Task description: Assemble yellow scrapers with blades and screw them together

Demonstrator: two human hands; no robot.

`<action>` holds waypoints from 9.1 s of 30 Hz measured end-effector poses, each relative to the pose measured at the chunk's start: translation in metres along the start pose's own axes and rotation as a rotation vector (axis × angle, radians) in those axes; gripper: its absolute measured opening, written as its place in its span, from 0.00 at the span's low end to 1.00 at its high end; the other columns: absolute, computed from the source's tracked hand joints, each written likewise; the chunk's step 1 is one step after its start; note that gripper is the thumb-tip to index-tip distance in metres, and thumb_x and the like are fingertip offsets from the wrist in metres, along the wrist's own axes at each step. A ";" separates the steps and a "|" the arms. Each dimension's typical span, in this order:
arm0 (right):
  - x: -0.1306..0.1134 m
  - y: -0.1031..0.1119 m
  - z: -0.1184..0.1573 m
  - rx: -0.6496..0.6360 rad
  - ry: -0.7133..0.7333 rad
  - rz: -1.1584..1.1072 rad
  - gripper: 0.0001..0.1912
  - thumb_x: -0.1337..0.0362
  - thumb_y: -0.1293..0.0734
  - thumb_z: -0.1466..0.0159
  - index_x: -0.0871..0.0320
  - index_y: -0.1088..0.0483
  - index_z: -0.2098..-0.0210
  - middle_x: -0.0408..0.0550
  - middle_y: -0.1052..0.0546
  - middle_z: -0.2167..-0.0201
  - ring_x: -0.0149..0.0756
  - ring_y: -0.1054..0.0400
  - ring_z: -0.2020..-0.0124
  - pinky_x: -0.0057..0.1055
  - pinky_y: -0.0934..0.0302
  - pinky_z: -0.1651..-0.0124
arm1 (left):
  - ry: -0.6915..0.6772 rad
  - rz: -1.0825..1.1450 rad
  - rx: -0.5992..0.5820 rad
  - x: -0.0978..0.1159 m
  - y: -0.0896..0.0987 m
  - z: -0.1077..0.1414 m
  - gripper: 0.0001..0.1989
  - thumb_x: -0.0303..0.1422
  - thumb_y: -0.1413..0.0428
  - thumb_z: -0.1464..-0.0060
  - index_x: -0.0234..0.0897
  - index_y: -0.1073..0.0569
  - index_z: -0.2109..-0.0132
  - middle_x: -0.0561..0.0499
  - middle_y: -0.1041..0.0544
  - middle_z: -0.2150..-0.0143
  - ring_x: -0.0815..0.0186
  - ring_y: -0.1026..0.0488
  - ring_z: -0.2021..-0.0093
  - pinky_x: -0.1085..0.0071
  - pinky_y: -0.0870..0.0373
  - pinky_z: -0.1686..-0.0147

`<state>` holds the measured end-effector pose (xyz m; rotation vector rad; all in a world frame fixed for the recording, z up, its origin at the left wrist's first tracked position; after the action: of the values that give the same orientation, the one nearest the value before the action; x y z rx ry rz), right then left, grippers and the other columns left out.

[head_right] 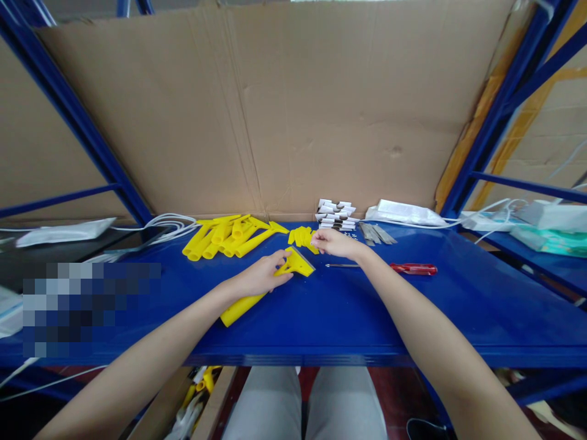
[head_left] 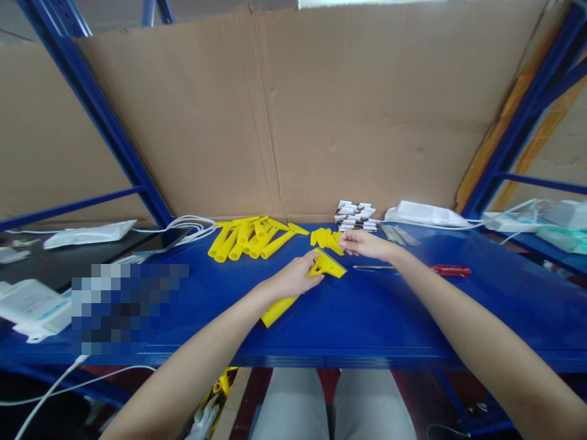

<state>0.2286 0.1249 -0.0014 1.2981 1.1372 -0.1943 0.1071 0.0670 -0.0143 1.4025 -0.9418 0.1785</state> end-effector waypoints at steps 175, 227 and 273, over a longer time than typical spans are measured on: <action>-0.007 -0.022 -0.006 0.388 0.014 -0.333 0.12 0.66 0.35 0.41 0.58 0.26 0.58 0.48 0.21 0.63 0.35 0.28 0.63 0.35 0.34 0.56 | -0.185 -0.234 0.188 0.015 0.017 0.002 0.21 0.33 0.48 0.48 0.32 0.40 0.47 0.50 0.27 0.69 0.60 0.26 0.67 0.66 0.32 0.66; -0.011 -0.031 0.002 0.216 -0.200 -0.453 0.10 0.69 0.37 0.41 0.58 0.38 0.79 0.37 0.33 0.88 0.22 0.42 0.91 0.19 0.52 0.89 | -0.150 -0.336 0.236 0.013 0.029 0.002 0.20 0.28 0.49 0.46 0.31 0.30 0.46 0.39 0.25 0.46 0.55 0.28 0.46 0.60 0.33 0.45; -0.018 -0.034 0.006 0.217 -0.247 -0.468 0.11 0.70 0.40 0.38 0.60 0.34 0.77 0.37 0.33 0.86 0.25 0.42 0.87 0.23 0.43 0.84 | -0.115 -0.480 0.133 0.014 0.013 0.005 0.25 0.33 0.51 0.40 0.32 0.40 0.37 0.36 0.28 0.44 0.51 0.30 0.44 0.57 0.32 0.49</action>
<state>0.1996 0.1003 -0.0113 1.1380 1.2133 -0.8204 0.1059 0.0601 0.0035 1.7359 -0.6692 -0.2057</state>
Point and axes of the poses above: each hand's wrist, its own z-axis away from the middle knuckle, its own y-axis out of the back of the hand, x = y × z, the point moved 10 cm from there along -z, towards the middle knuckle
